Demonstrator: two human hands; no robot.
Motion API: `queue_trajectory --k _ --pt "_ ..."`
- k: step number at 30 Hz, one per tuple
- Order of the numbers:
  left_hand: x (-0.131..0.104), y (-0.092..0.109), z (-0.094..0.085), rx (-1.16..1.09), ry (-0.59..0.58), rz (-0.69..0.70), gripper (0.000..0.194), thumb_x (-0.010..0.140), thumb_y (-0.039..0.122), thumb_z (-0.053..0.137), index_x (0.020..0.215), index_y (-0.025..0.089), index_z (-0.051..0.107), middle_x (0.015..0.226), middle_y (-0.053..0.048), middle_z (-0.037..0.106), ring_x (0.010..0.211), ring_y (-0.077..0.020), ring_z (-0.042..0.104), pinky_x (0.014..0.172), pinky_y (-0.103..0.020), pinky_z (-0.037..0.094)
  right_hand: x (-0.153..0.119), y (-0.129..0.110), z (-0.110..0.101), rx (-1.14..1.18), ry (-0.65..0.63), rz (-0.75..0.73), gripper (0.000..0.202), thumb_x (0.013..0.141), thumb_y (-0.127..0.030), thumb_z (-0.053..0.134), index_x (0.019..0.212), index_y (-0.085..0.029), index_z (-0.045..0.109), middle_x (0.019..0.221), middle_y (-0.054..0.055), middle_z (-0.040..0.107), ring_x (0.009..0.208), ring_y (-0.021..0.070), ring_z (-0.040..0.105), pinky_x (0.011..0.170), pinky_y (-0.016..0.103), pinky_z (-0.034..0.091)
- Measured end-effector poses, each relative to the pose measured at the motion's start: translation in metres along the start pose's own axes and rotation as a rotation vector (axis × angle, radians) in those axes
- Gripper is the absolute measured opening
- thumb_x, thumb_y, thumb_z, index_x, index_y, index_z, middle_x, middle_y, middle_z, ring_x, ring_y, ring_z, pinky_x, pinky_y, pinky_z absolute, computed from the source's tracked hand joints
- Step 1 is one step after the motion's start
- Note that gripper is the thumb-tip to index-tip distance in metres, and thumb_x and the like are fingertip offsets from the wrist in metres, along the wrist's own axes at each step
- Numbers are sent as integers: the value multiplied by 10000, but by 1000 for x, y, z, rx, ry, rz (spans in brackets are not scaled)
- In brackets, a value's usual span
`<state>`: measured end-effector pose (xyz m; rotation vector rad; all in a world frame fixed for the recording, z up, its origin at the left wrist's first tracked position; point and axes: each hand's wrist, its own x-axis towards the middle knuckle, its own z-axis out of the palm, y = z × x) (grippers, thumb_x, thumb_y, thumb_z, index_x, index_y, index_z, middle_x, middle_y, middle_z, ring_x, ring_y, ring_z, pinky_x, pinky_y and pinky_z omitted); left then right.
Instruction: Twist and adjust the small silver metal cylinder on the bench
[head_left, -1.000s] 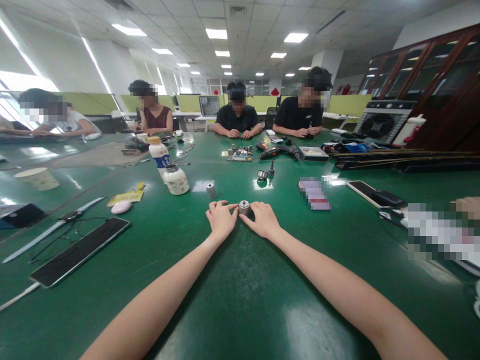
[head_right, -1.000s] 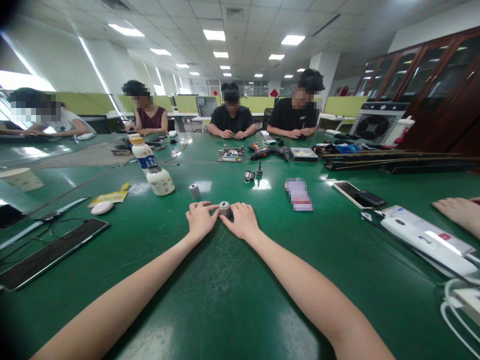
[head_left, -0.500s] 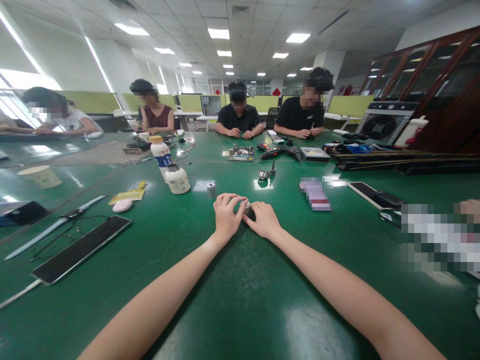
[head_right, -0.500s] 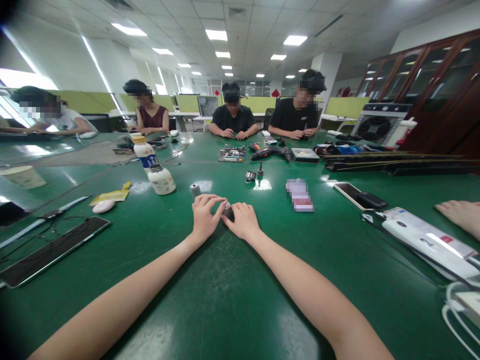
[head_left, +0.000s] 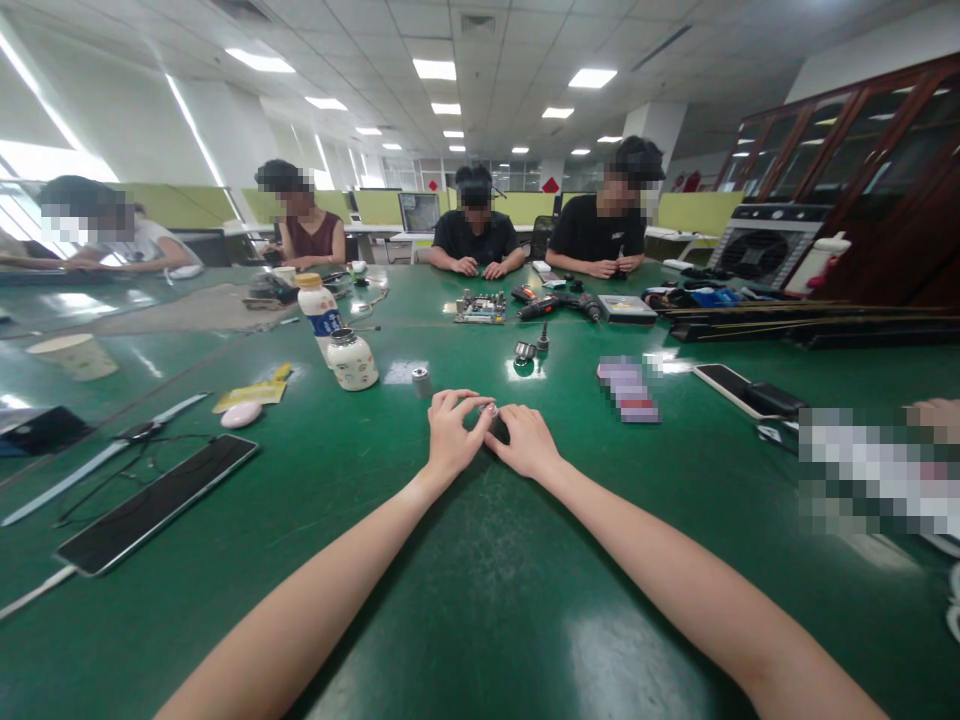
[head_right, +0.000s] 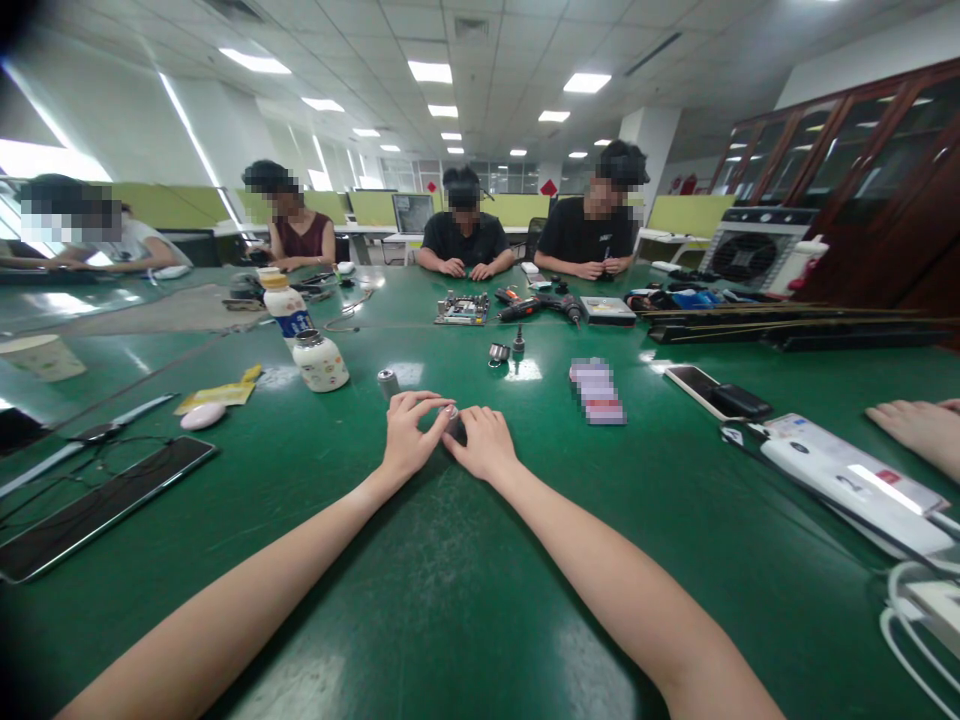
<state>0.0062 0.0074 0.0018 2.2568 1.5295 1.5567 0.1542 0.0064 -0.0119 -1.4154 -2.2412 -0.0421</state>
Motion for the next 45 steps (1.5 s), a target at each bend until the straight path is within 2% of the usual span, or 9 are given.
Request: queue_trajectory --k 8,13,16,19,26,30,34,37,45 --pt "3 -1 -2 -130 20 7 124 848 302 625 843 231 727 861 -29 715 928 -204 570 901 -378 424 0 -1 -1 -8 1 9 363 904 -494 527 1005 -154 606 1031 107 645 968 241 553 859 368 391" --pt "3 -4 -1 4 102 -184 175 869 342 591 885 245 736 892 -39 724 964 -231 558 910 -407 411 0 -2 -1 -13 30 8 352 892 -487 539 995 -157 607 1029 103 651 981 249 546 867 374 383" --pt "1 -7 -1 159 -60 -361 184 842 375 618 907 281 763 1009 -63 715 1056 -292 504 907 -459 397 -1 -3 -1 -20 52 10 351 892 -477 538 1000 -151 611 1039 106 651 1006 253 536 886 376 374" --pt "-1 -7 -1 280 -231 -412 193 833 379 625 937 307 771 1191 -64 661 1149 -326 441 932 -483 374 -1 -3 -1 -25 53 22 348 894 -460 536 1006 -139 611 1038 111 650 1011 253 532 891 375 372" --pt "-4 -5 -1 362 -260 -403 228 850 400 598 991 319 759 1262 -72 626 1183 -327 417 957 -499 357 -1 -2 1 -11 44 28 356 897 -459 526 1030 -137 600 1051 112 642 1021 248 524 895 373 374" --pt "-1 -8 -1 190 -102 -325 194 843 375 621 940 286 763 1115 -77 695 1108 -318 481 918 -503 391 -1 -1 1 -11 34 26 361 906 -467 511 1040 -142 592 1043 110 639 1020 247 525 889 375 379" --pt "2 -6 -1 -16 23 -91 188 888 326 572 970 262 729 995 -39 728 1010 -234 560 933 -423 418 0 0 2 -7 17 24 338 902 -458 523 1024 -151 591 1033 108 638 1005 247 530 873 372 387" --pt "2 -4 0 -73 -14 -17 179 886 316 580 977 252 720 955 -32 732 986 -217 574 927 -396 433 0 0 2 -5 15 17 336 904 -452 524 1030 -147 590 1025 111 637 997 246 533 864 371 392" --pt "2 -4 0 -131 -66 -4 192 882 349 584 958 250 730 946 -27 747 907 -200 631 869 -371 471 0 0 2 -9 10 23 347 895 -463 540 999 -136 589 1014 111 642 986 250 538 858 369 400"
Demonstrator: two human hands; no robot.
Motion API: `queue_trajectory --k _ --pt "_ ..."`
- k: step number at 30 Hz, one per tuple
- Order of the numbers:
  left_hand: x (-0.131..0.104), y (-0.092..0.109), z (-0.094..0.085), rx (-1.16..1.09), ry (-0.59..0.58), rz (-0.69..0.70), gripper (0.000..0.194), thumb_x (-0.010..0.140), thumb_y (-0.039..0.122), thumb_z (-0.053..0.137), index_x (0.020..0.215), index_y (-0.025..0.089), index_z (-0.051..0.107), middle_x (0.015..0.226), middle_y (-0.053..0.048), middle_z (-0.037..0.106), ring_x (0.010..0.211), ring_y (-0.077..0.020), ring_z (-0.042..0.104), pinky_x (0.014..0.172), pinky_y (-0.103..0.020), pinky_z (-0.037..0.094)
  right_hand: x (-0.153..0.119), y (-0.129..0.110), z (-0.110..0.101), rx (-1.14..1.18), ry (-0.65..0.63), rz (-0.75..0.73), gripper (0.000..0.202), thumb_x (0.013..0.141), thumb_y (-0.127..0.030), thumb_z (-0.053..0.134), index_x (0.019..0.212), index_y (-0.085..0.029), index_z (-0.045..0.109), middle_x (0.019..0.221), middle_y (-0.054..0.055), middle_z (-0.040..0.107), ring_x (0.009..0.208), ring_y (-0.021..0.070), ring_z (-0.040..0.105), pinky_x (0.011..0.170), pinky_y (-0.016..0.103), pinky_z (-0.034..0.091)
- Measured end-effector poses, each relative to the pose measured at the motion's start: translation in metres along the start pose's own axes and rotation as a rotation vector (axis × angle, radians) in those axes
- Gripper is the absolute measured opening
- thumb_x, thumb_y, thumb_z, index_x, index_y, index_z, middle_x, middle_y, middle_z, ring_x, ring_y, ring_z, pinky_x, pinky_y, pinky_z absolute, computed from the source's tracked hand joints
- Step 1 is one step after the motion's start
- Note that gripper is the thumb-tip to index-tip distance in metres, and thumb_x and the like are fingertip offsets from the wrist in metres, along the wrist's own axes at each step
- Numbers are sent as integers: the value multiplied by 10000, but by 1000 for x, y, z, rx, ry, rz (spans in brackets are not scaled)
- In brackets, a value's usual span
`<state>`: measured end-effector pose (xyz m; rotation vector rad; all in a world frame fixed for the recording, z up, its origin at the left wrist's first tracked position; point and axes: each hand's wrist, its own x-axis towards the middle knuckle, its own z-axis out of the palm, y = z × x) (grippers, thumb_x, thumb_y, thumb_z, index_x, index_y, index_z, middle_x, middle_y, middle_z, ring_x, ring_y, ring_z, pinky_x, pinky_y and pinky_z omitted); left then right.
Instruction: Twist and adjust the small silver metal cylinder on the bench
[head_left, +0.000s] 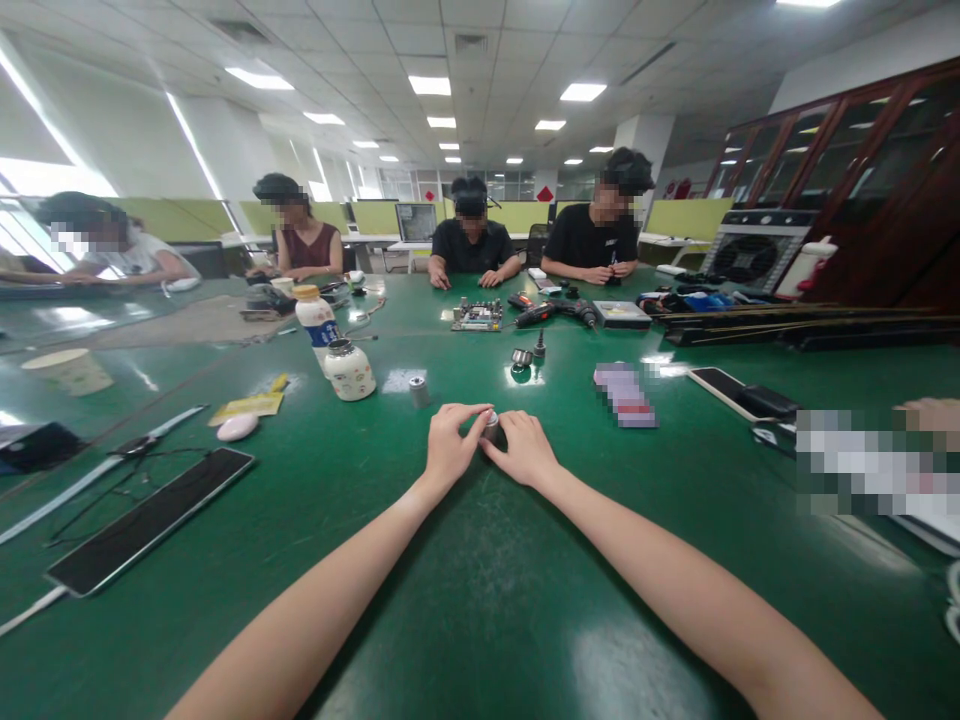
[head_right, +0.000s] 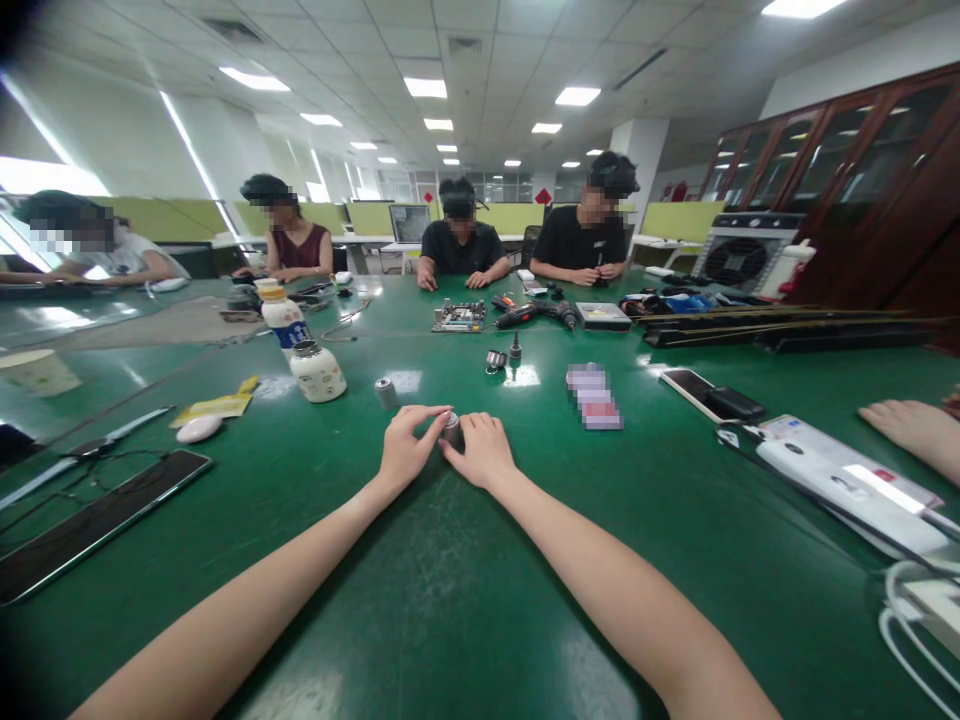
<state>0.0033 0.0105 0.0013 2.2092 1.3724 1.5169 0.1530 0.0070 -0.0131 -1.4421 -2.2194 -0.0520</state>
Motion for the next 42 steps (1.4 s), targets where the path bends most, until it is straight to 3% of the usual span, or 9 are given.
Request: queue_trajectory --k 12,20,27,33,36,40,42 --pt "1 1 -1 -40 -72 -38 212 890 352 563 972 256 734 974 -34 745 931 -203 651 878 -378 492 0 1 0 8 -7 -4 339 901 -438 538 1048 -137 588 1030 114 640 998 247 542 868 369 400" --pt "2 2 -1 -110 -61 -55 183 863 329 599 944 246 741 989 -49 721 982 -199 637 929 -382 483 0 1 -1 13 -13 -5 361 907 -435 529 1094 -132 584 1040 110 641 1007 247 536 882 374 393" --pt "3 -4 0 -178 -25 -148 180 805 373 663 883 241 757 978 -48 674 961 -193 636 924 -364 494 0 0 -1 8 -7 -11 355 914 -451 519 1074 -139 579 1024 106 638 992 242 539 871 372 391" --pt "2 -3 0 -81 100 -120 190 837 383 622 874 244 746 885 -36 691 912 -194 619 887 -361 479 0 -1 -2 3 -5 -10 339 911 -468 516 1012 -153 589 1009 104 642 973 243 543 854 369 389" --pt "1 -6 -1 23 172 -177 207 856 392 590 868 249 739 882 -41 711 905 -218 598 891 -396 453 -1 -2 -3 -4 12 -4 338 907 -464 518 1008 -151 597 1013 103 646 980 247 540 865 374 383" --pt "-2 -11 1 219 87 -365 175 788 404 659 794 259 755 908 -94 690 1017 -319 514 885 -496 412 -2 -3 -3 -16 27 4 352 901 -470 523 1015 -147 604 1028 107 646 990 250 535 876 377 376" --pt "-4 -12 2 273 22 -396 149 756 395 689 772 264 760 950 -112 668 1048 -347 476 879 -528 397 -2 -3 -3 -21 34 8 357 900 -476 520 1013 -149 607 1038 113 643 992 251 535 878 379 373"
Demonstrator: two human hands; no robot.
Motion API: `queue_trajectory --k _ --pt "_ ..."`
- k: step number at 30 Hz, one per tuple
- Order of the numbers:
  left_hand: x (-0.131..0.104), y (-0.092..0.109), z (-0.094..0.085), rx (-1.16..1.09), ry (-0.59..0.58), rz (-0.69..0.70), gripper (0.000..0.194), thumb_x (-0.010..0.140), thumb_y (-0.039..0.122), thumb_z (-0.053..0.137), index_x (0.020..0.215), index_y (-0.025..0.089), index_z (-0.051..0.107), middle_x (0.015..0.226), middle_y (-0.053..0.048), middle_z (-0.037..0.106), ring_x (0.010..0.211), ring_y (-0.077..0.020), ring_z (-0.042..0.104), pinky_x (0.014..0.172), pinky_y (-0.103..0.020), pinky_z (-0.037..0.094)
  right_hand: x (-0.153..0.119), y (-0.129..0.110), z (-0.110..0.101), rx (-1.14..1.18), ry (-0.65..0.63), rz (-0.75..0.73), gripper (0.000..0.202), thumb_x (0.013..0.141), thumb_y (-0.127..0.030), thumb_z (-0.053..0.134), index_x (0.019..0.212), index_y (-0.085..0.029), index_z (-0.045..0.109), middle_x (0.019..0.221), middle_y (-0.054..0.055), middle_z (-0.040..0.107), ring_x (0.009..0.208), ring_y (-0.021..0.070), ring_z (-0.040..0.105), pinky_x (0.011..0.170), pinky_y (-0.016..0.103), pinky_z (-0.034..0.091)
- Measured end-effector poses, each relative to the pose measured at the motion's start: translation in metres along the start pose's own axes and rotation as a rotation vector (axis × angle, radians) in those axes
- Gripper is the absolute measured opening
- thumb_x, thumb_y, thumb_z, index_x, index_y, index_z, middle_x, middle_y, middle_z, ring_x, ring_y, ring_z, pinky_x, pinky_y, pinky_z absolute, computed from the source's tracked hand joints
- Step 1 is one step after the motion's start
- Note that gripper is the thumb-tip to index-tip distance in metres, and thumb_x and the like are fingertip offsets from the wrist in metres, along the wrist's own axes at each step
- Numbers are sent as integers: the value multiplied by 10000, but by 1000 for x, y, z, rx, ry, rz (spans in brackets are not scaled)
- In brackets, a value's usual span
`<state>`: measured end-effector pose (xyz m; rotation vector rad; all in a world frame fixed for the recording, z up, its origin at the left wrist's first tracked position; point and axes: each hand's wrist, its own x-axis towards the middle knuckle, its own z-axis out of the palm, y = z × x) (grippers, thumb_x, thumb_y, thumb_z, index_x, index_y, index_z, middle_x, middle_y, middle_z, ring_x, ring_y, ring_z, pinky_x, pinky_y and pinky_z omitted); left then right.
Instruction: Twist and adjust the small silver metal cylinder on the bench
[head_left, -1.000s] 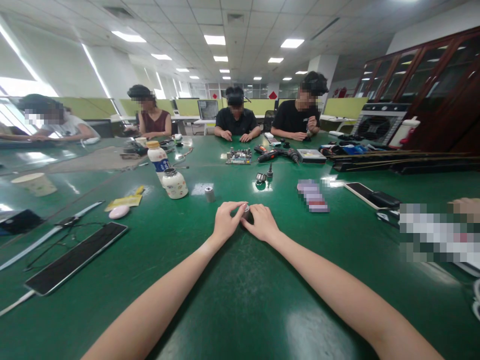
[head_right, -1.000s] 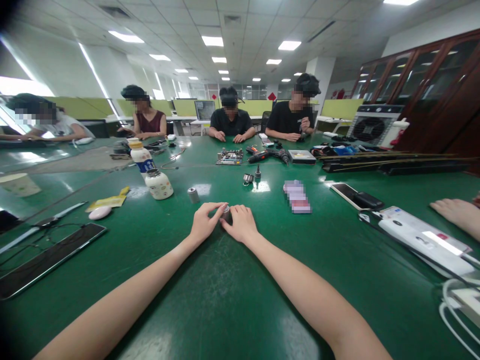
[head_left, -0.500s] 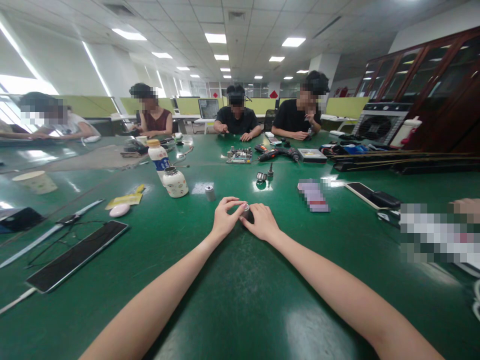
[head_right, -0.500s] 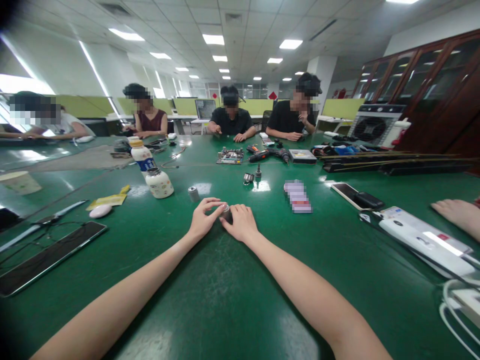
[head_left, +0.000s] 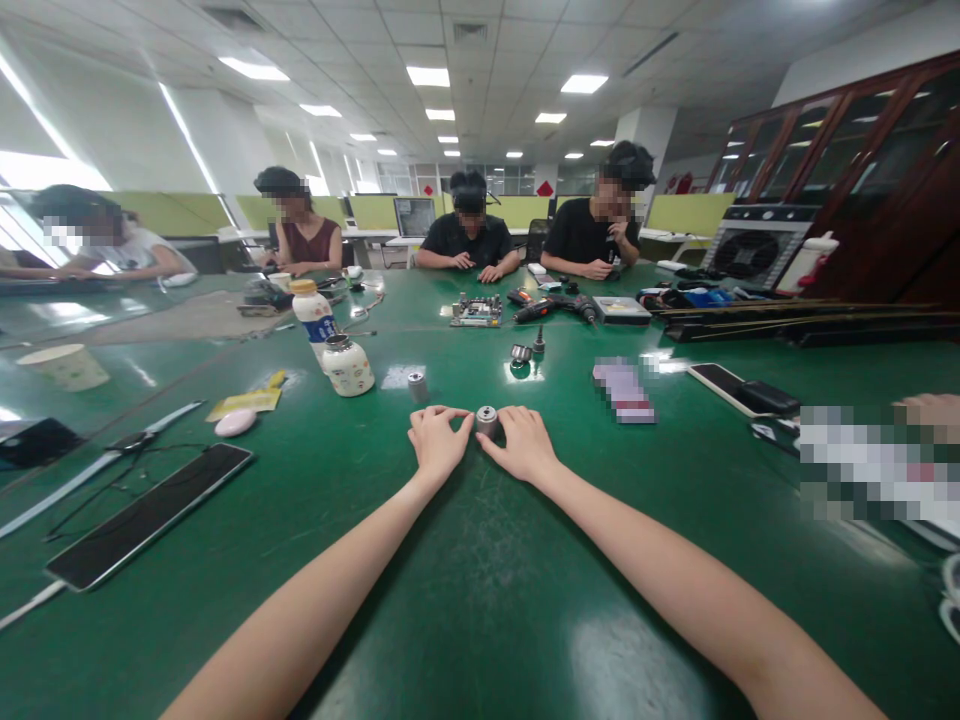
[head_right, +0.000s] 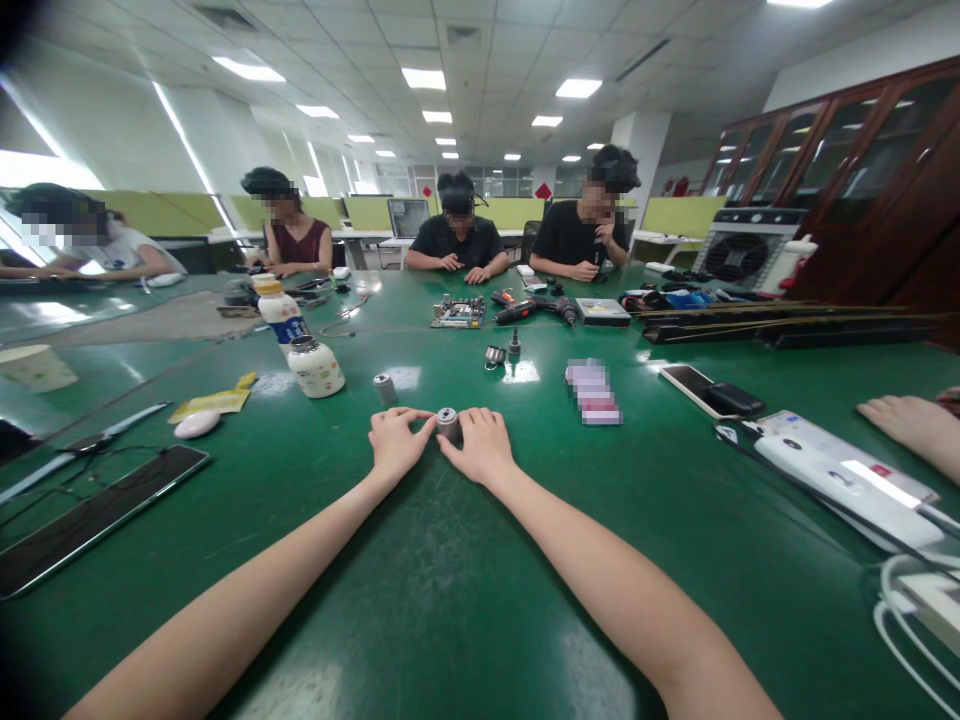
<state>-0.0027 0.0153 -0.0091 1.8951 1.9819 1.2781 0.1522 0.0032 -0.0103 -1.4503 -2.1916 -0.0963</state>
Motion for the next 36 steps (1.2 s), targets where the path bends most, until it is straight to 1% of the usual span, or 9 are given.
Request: queue_trajectory --k 4,10,13,15,17,20,25,31,36 --pt "-3 -3 3 65 -42 44 129 754 374 685 806 287 764 1005 -116 645 1050 -355 456 871 -541 379 0 1 0 -2 -5 4 355 893 -474 526 1010 -149 608 1050 121 639 998 255 529 879 381 369" --pt "-4 -7 7 55 24 84 120 729 373 711 785 282 765 983 -118 644 1021 -334 458 871 -514 382 1 1 1 4 -10 6 352 897 -470 522 1008 -147 607 1048 120 637 1002 254 524 877 380 373" --pt "-3 -2 4 60 -2 57 134 769 382 684 817 285 762 1006 -104 647 1052 -329 466 876 -496 393 0 1 1 2 -9 6 358 898 -473 522 1013 -144 605 1042 112 639 1000 253 527 880 380 374" --pt "-2 4 0 28 23 58 155 809 383 650 862 281 753 1009 -87 651 1063 -310 481 883 -469 404 0 1 1 0 -7 4 363 898 -475 523 1021 -144 604 1040 109 640 1002 253 527 878 380 375" --pt "-1 9 -4 -39 87 117 160 836 372 629 884 266 740 981 -69 657 1040 -276 508 897 -436 410 0 1 1 -1 -4 2 360 895 -475 528 1023 -147 603 1044 109 640 1003 252 528 874 379 377" --pt "-2 14 -7 -135 156 281 145 847 352 631 883 245 722 919 -48 662 980 -230 544 909 -394 415 0 2 1 -1 -7 1 349 889 -472 539 1009 -150 604 1053 109 639 996 249 530 865 374 378" --pt "-5 15 -6 -164 145 468 137 855 337 633 894 240 722 875 -37 671 939 -206 559 892 -376 417 1 3 4 1 -11 0 357 896 -467 526 1028 -144 599 1025 108 641 990 246 531 861 374 377" --pt "-6 14 -4 -155 122 486 137 853 329 634 894 236 726 879 -35 685 933 -205 558 877 -374 420 0 3 4 2 -21 4 348 902 -458 520 1034 -145 596 1034 106 636 1001 242 527 871 375 374" --pt "-6 15 -6 -187 141 483 162 885 307 591 968 237 712 892 -31 697 910 -197 564 875 -370 425 1 2 2 2 -30 4 378 903 -487 514 1030 -142 600 1039 108 640 995 248 530 868 375 375"
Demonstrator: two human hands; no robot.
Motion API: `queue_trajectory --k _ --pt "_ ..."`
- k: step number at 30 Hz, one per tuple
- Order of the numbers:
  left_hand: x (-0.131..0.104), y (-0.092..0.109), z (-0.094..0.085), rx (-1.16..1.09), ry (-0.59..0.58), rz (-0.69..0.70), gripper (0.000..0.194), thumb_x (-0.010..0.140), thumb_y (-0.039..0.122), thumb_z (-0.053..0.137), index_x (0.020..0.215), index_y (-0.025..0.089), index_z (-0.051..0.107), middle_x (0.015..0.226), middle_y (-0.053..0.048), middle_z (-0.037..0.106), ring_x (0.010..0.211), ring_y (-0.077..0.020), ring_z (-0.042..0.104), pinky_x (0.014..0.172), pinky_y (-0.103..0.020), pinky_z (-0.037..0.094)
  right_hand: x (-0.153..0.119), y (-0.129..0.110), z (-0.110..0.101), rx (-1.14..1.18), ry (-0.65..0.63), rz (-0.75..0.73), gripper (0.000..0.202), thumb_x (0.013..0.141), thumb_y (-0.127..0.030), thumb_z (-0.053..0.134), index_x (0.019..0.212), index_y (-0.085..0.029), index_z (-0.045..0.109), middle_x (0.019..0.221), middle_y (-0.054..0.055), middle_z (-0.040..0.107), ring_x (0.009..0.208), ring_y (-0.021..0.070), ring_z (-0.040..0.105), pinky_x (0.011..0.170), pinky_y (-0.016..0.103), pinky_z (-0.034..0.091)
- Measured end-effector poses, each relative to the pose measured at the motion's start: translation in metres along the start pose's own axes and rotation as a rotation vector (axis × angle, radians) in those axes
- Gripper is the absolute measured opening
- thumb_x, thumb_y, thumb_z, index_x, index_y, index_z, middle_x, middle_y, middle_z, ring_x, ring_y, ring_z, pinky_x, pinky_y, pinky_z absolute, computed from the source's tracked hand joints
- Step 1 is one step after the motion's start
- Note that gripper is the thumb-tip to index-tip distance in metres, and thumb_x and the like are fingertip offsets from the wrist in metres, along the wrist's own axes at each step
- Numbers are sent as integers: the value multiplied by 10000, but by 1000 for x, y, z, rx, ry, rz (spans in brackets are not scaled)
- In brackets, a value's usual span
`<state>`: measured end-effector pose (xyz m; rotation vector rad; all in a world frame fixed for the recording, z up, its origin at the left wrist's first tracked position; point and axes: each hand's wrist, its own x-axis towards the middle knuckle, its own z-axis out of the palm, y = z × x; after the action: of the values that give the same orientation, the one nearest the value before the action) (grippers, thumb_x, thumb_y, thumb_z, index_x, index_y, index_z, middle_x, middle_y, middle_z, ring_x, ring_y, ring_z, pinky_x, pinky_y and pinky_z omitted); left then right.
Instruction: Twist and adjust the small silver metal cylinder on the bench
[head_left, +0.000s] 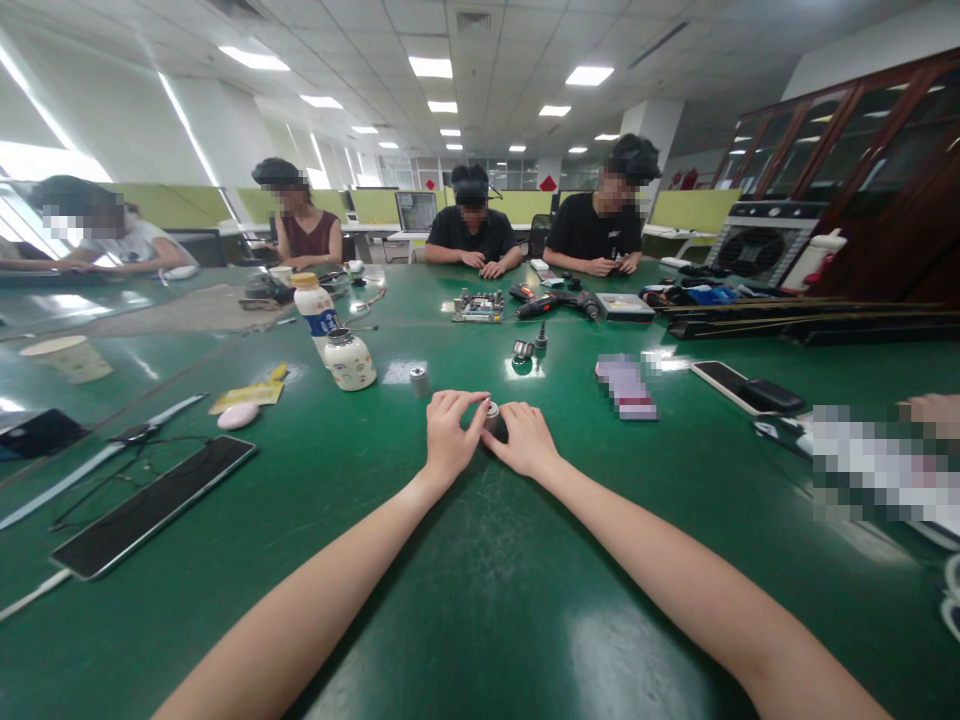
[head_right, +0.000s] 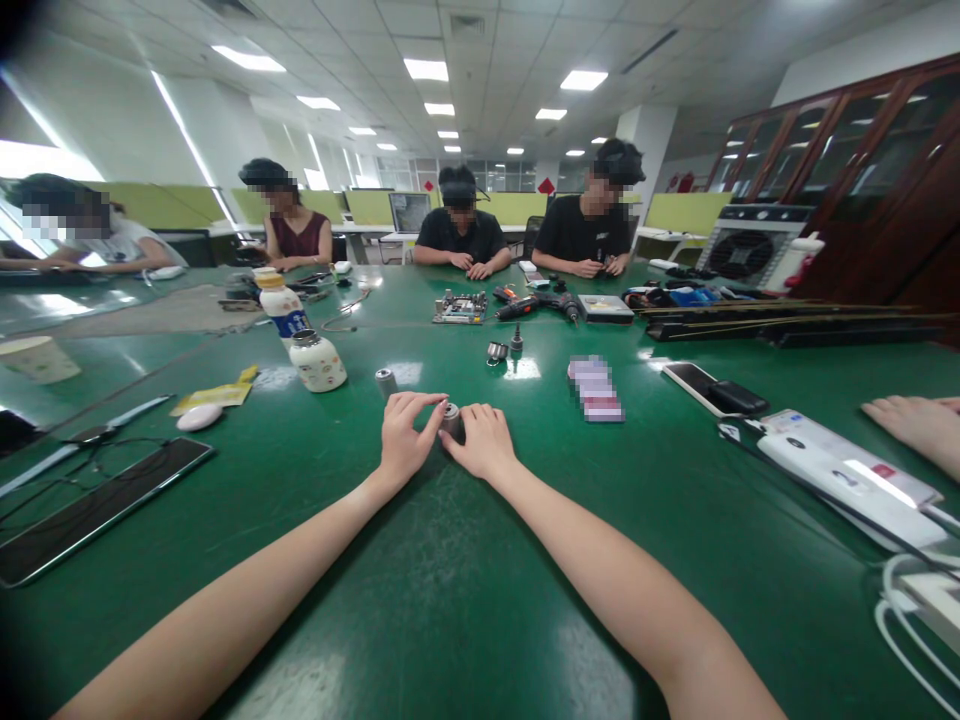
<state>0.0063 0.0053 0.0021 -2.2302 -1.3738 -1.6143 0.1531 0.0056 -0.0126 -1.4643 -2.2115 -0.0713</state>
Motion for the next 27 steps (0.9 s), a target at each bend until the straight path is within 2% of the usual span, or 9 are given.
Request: queue_trajectory --k 6,14,20,24,27 --pt "0 -2 1 4 -127 -34 197 900 333 565 982 247 723 899 -33 712 914 -205 562 865 -379 433 0 -1 -1 0 -5 1 364 904 -462 523 1054 -137 594 1064 115 637 1006 244 535 874 370 377" --pt "0 -1 1 -10 -132 -61 224 894 318 571 1061 244 700 951 -35 712 948 -209 565 892 -394 440 0 0 0 -1 -5 1 339 904 -450 518 1030 -145 594 1056 116 639 1003 250 536 869 378 385" --pt "0 -1 1 16 -152 -58 229 892 329 571 1048 251 719 969 -48 712 957 -216 558 888 -402 451 0 0 0 7 -18 1 335 902 -433 520 1060 -144 586 1066 115 633 1011 243 530 882 378 382" --pt "-1 2 -1 29 -139 8 248 893 317 570 1098 265 699 1048 -42 715 1030 -218 561 938 -419 438 0 1 1 4 -34 2 364 902 -430 517 1103 -134 583 1094 125 625 1029 251 524 892 384 379" --pt "-3 3 -1 52 -178 115 210 897 312 561 1016 274 730 1108 -35 714 1101 -234 564 948 -442 433 1 1 1 9 -46 1 376 894 -400 527 1138 -119 580 1117 131 619 1051 257 517 908 384 378"
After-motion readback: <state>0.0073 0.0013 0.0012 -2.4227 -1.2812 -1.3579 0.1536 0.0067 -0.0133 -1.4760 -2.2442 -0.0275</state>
